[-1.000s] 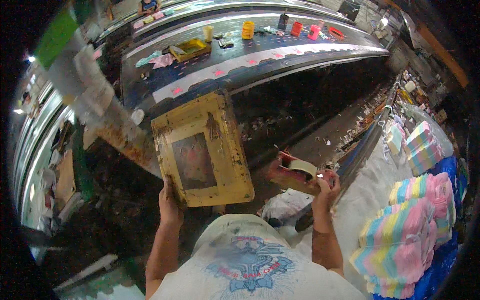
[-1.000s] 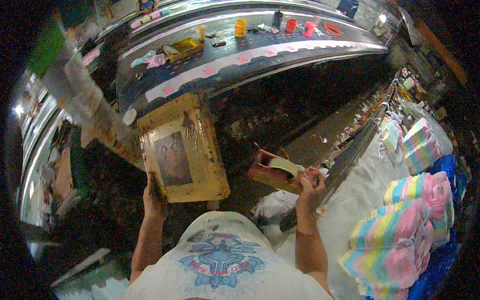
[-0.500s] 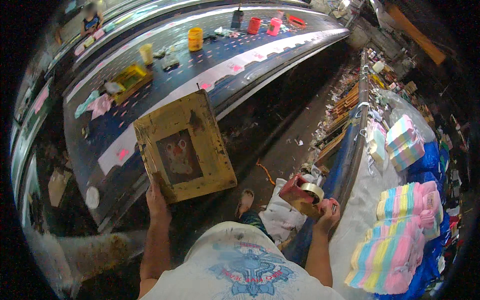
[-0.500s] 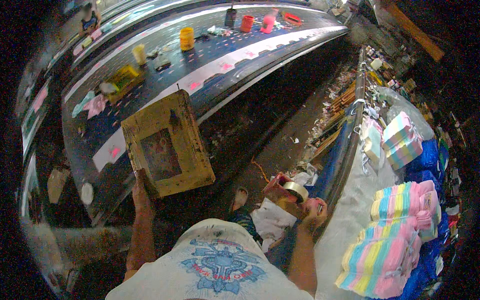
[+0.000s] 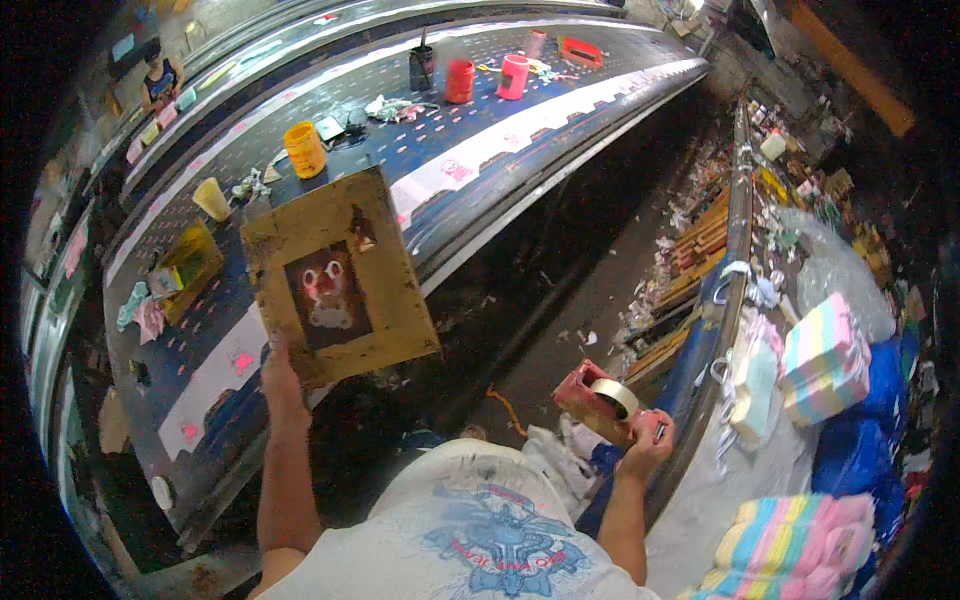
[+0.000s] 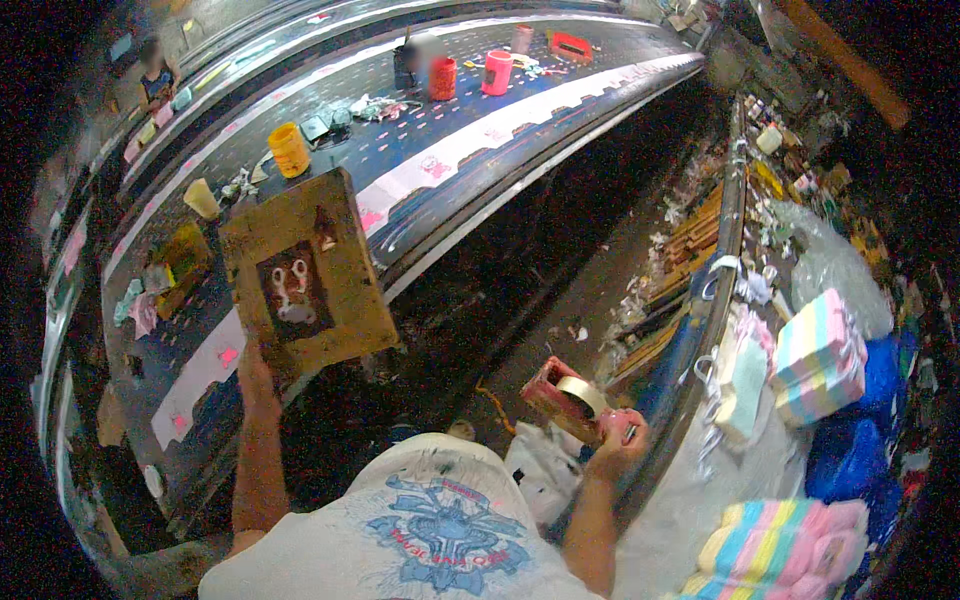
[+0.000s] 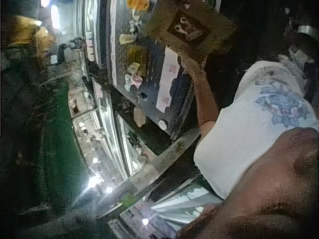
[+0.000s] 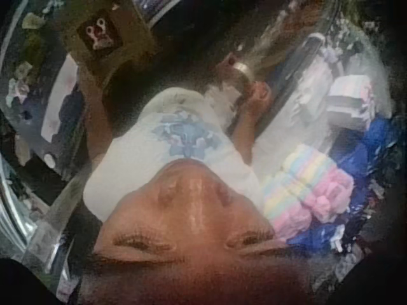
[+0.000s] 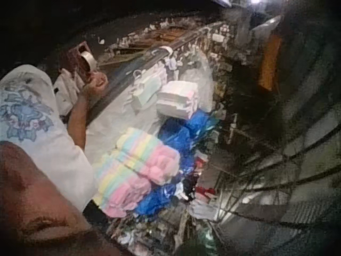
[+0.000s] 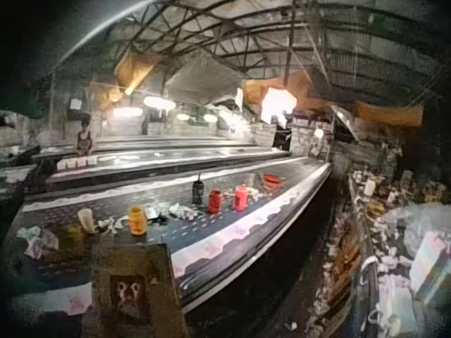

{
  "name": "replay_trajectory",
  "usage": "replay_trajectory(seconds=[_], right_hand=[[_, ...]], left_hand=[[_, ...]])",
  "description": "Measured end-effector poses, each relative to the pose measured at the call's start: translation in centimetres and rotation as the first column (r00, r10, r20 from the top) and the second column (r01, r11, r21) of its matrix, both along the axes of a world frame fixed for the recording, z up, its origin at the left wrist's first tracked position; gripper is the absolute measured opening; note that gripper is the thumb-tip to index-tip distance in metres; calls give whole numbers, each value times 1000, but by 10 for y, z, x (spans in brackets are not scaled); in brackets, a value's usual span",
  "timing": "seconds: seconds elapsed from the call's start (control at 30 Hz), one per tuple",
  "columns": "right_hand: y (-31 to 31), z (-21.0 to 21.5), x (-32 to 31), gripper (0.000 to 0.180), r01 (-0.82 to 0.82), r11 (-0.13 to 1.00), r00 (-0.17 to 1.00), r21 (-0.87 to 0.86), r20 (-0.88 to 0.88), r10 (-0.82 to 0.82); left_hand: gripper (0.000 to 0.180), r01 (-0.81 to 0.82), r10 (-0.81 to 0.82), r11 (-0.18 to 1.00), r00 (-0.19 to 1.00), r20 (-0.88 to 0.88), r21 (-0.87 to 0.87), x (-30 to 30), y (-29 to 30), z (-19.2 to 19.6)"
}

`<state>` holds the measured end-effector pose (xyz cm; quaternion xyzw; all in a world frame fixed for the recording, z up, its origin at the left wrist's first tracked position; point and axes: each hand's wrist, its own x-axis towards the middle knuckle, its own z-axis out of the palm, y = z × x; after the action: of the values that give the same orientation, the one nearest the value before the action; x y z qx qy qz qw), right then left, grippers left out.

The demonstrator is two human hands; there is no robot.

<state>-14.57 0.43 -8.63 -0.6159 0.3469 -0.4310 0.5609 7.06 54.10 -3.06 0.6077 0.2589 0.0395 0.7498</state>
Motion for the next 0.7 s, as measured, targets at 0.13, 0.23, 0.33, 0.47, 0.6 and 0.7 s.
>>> replay_trajectory(seconds=[0.13,0.23,0.33,0.47,0.6,0.7], right_hand=[[-62,15,79,27,-32,998,999,-55,14,33],[-94,23,151,27,-113,992,993,-55,34,115],[-122,23,227,38,-139,987,984,-79,104,146],[-161,36,325,39,-310,949,945,-54,88,314],[-160,56,415,37,-427,902,898,-58,94,431],[-176,63,482,43,-500,865,866,-32,-33,499]], left_hand=[[67,-137,138,989,990,-9,56,53,-38,19],[74,-197,206,975,975,-83,99,102,-51,11],[77,-229,230,973,972,-56,32,147,-73,-5],[77,-405,406,913,914,-23,44,204,-97,-50],[82,-428,427,903,904,-33,-30,249,-126,-40],[86,-422,420,906,906,-57,-37,261,-126,-43]])
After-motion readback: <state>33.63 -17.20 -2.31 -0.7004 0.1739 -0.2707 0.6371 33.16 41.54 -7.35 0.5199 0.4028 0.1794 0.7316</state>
